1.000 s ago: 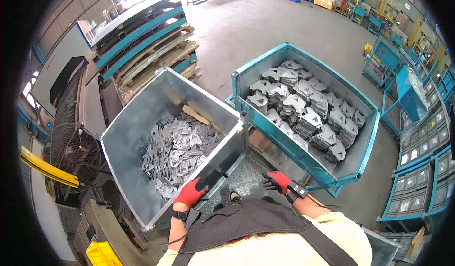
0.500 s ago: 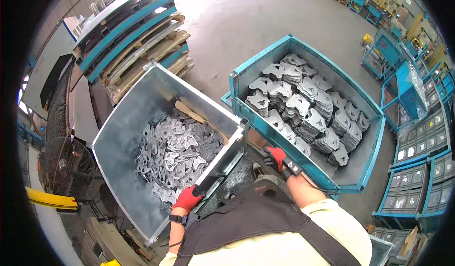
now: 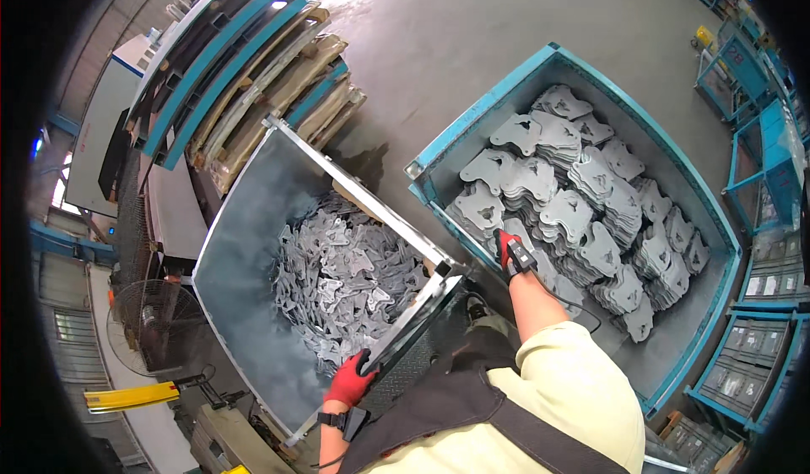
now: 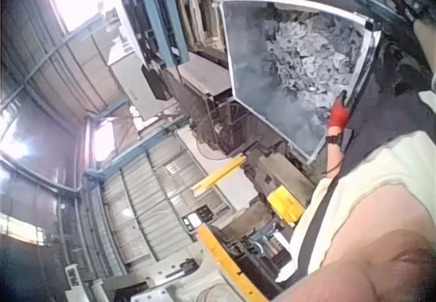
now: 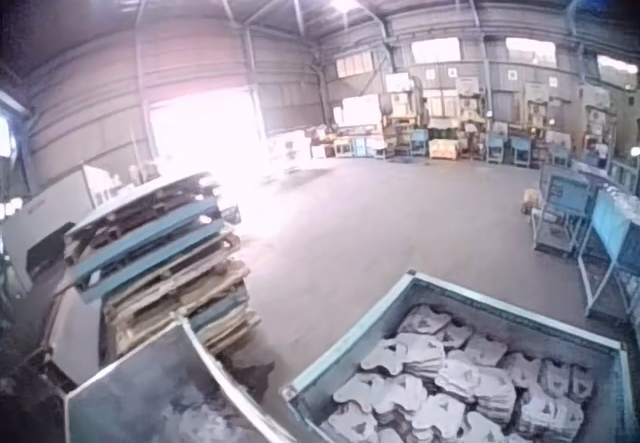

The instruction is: Move metal brackets from a storage bin to a jig, position them correctly, and operate a hydraulic machine press to shape or secure the parts.

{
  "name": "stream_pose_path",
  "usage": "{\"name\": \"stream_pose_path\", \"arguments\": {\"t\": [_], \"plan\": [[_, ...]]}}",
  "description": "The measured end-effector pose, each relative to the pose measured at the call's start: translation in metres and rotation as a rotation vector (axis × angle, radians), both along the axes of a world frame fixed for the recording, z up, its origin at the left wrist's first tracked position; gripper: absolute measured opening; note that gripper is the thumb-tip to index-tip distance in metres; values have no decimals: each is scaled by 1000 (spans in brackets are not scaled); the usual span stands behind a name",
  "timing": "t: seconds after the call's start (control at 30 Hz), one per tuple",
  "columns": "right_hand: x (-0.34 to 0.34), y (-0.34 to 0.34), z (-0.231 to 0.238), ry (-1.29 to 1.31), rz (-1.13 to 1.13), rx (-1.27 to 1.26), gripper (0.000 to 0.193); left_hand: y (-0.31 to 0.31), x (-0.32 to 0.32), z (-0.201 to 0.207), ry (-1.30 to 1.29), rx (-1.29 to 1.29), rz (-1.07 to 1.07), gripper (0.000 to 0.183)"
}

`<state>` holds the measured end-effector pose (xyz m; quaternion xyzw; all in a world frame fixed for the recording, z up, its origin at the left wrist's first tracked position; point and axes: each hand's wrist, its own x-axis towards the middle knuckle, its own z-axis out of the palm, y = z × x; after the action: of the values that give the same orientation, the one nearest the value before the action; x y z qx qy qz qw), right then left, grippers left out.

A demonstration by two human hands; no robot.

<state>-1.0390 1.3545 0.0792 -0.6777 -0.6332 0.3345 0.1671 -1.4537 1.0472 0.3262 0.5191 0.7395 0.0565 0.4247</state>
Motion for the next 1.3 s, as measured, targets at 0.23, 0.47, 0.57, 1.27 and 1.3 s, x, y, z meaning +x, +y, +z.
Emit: {"name": "stream_pose_path", "arguments": {"t": [0.23,0.47,0.57,1.27,1.3], "plan": [[-45,60,-37,129,-429,-335,51,-2,15,-6,47,-190,144,66],[-61,99,-119,424,-858,-512,86,27,39,2,31,-330,193,62],[-4,115,-142,-139,-782,-377,75,60,51,-18,-59,-300,149,59],[-29,82,-106,129,-464,-150,34,49,51,-28,-19,-268,149,61],[-21,82,-103,190,-378,-65,33,51,53,-31,-27,-267,142,61]]}}
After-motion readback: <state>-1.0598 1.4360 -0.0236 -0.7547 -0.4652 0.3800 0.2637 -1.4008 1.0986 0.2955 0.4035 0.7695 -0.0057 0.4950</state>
